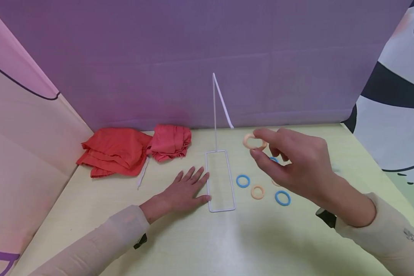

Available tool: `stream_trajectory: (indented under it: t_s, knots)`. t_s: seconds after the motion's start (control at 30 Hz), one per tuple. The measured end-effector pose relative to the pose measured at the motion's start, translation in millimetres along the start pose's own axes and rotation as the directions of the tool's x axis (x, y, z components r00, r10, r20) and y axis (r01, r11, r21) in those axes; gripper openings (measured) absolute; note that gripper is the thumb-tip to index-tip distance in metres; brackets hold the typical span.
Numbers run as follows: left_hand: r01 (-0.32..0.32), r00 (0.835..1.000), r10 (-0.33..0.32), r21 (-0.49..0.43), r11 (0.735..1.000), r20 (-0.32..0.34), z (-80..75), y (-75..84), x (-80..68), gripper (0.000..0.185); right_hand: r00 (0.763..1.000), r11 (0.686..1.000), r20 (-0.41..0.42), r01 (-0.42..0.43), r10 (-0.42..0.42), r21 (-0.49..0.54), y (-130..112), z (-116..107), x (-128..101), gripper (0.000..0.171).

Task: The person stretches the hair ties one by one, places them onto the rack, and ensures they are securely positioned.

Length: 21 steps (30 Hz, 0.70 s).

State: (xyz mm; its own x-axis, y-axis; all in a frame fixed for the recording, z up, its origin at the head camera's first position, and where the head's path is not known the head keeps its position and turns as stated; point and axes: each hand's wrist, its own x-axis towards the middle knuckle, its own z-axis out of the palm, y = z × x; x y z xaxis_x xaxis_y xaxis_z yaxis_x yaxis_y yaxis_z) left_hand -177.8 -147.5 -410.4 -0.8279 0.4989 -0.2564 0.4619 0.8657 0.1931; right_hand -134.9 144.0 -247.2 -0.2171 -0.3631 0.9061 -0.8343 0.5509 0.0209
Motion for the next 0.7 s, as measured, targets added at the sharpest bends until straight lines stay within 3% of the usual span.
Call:
stream_trajectory:
  t_s: [0.13, 0.27, 0.4, 0.7]
  knots:
    - [0.010, 1.000, -0.010, 0.003, 1.000, 0.008, 0.3, 0.2, -0.6, 0.082, 0.993, 0.996, -0.076, 0.083, -0.085, -0.037, -12, -1, 12, 0.028]
    - [0.015, 1.000, -0.015, 0.004, 1.000, 0.006, 0.4, 0.5, -0.4, 0.082, 0.981, 0.984, -0.101, 0.155, -0.164, -0.088, -13, 3, 22, 0.024]
    - [0.014, 1.000, -0.014, 0.004, 1.000, 0.001, 0.3, 0.8, -0.3, 0.082, 0.975, 0.974, -0.090, 0.193, -0.204, -0.116, -9, 10, 26, 0.021]
    - [-0.001, 1.000, 0.001, 0.010, 1.000, 0.002, 0.5, 1.2, 0.7, 0.081, 0.979, 0.964, -0.008, 0.201, -0.206, -0.175, 4, 22, 28, 0.020]
